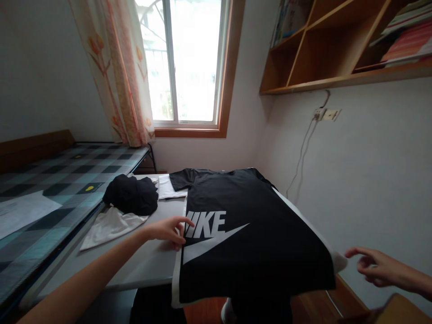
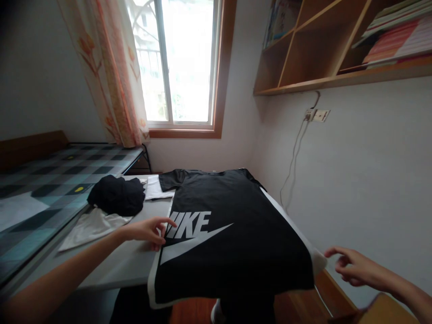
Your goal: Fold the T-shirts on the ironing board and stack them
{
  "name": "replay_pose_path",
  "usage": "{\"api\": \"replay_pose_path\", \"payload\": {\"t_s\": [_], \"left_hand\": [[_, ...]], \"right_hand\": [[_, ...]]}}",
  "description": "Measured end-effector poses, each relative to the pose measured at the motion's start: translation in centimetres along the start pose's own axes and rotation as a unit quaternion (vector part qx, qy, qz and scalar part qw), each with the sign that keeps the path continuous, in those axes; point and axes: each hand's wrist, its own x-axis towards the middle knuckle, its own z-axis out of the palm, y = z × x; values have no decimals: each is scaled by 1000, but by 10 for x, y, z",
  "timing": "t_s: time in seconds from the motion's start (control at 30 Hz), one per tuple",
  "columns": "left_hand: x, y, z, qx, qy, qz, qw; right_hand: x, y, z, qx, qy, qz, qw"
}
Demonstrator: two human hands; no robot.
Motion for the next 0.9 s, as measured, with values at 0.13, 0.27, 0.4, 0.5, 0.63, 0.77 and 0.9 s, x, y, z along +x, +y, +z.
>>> {"api": "replay_pose_path", "payload": {"t_s": [0.13, 0.27, 0.4, 0.5, 0.63, 0.77, 0.9], "left_hand": [[14, -1, -24, 142, 217, 105, 960], [28, -1, -40, 263, 348, 142, 889], [27, -8, -54, 361, 399, 73, 840], [21, -21, -67, 416, 398, 15, 818], [15, -41, -73, 451, 390, 35, 802], [5, -47, -71, 496, 438, 29, 749], [-17, -42, -84, 501, 542, -121, 664]], "right_hand": [[24, -17, -1, -1, 1, -5, 1000], [38, -90, 49, -42, -12, -133, 990], [51, -165, 125, -107, -14, -279, 954], [63, -209, 180, -141, -5, -340, 930], [80, -250, 239, -180, 58, -367, 911], [93, -259, 273, -203, 112, -326, 917], [103, -248, 280, -210, 108, -317, 919]]}}
